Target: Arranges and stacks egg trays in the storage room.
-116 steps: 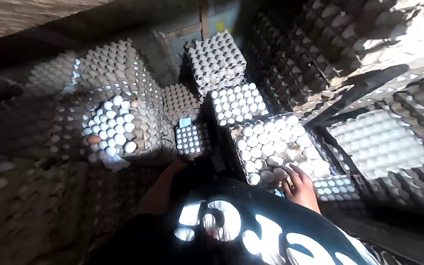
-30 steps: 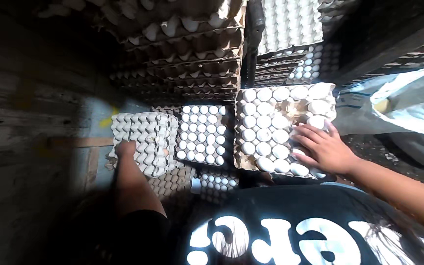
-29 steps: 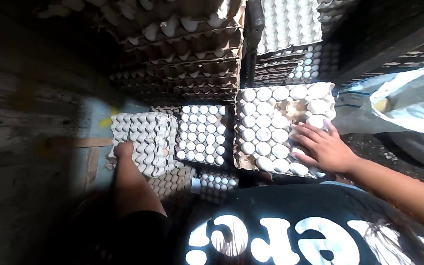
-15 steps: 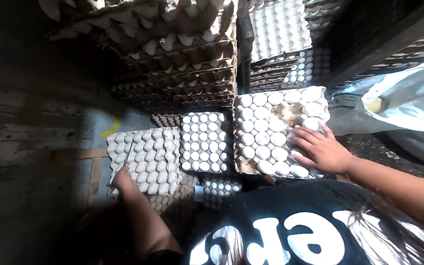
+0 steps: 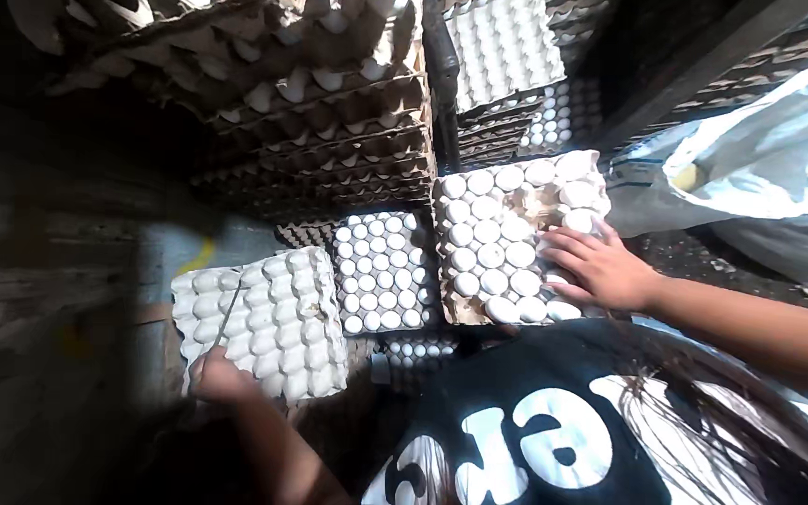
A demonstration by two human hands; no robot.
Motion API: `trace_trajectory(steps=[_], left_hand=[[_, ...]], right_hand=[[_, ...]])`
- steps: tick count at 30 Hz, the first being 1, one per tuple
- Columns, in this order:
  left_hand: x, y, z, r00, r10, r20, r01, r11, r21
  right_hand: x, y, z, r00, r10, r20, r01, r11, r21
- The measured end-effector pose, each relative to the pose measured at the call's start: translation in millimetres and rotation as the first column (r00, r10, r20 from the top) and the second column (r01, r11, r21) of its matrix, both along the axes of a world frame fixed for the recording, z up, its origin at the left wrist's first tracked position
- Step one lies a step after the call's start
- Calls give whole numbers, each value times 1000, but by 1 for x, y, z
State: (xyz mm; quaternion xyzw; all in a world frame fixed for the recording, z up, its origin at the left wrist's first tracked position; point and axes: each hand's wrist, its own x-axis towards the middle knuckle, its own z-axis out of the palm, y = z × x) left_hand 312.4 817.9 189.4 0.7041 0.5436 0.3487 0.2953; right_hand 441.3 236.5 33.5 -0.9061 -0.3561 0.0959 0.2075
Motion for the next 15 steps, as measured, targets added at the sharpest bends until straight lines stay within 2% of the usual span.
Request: trace_trajectory(steps=[2, 4, 6, 8, 11, 14, 15], left_hand=[[-7, 11, 18, 997, 35, -63, -34, 999, 23], [-23, 22, 35, 976, 79, -201, -62, 994, 89], [-51, 20, 51, 933, 61, -355, -13, 991, 136], [-81, 16, 59, 925, -16, -380, 72, 988, 134], [-111, -8, 72, 901, -24, -433, 110, 978, 175], [-127, -42, 97, 880, -10, -474, 104, 980, 172], [-125, -59, 109, 906, 16, -423, 55, 986, 155]], right_hand=[[2, 1, 0, 1000, -1, 7, 1, 1000, 8], [0, 1, -2, 1000, 0, 10, -1, 1000, 20], [0, 1, -2, 1000, 4, 0, -4, 1000, 18], [1, 2, -1, 1000, -1, -4, 1, 1000, 18], [0, 3, 0, 1000, 0, -12, 0, 1000, 15], [1, 4, 1, 1000, 4, -10, -4, 1000, 12], [2, 4, 2, 1000, 3, -8, -3, 1000, 13]])
